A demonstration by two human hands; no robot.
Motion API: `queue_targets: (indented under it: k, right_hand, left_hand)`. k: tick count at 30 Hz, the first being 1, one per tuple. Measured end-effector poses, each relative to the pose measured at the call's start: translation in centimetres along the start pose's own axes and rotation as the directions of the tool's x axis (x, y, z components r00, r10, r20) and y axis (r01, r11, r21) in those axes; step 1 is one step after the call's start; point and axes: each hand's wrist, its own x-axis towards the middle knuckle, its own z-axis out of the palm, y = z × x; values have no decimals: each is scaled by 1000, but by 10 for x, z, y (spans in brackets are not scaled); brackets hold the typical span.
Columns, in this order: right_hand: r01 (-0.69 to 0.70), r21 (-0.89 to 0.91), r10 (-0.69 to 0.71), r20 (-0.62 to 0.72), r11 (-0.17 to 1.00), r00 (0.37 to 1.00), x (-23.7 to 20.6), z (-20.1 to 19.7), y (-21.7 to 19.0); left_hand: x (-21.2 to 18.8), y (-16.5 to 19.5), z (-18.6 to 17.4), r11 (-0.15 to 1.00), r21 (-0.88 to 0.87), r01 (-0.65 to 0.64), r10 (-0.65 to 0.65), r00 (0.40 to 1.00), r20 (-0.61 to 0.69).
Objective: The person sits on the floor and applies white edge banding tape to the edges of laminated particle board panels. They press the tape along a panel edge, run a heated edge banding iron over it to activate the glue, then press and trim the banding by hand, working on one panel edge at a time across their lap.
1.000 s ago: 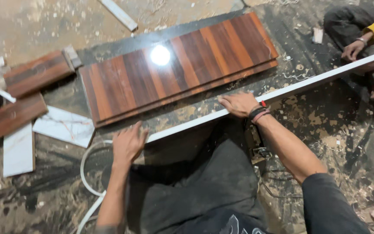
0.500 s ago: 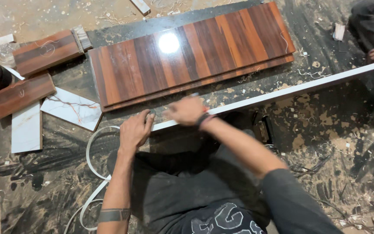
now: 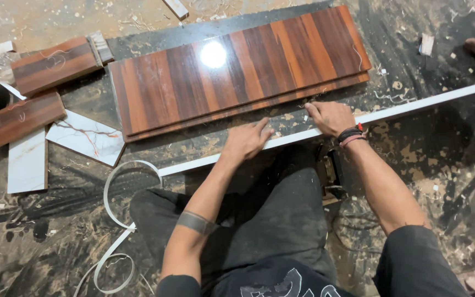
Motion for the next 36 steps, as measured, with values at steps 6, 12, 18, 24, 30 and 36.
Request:
queue_targets:
  k: [6,12,18,24,30,36]
  right_hand:
    - [-51,-26,53,100,998,994,2,-8,-4]
    - [41,-73,-28,163,997,986,6,8,-22]
    - [600,-17,-598,68,800,799,10,91,-188]
    - [557,-34,-557,-125,830,821,4,105,-262]
    - [292,23,-281,-215,956,935,2,31,-100]
    - [61,-64,-76,-260,996,963,-3,8,10]
  left_hand:
    - [-63,-58,-46,986,150,70,-62,997,-53]
    - [-108,-102,-69,967,224,125,-97,987,-130]
    - [-104,-109,-56,982,103,156,-139,979,-152]
    - [-109,-114,-59,970,160,181,-119,933,-340]
    - [-110,-105,-69,963,75,258,-239,951,-196]
    - [-71,-67,-60,954,-96,285,-280,958,62]
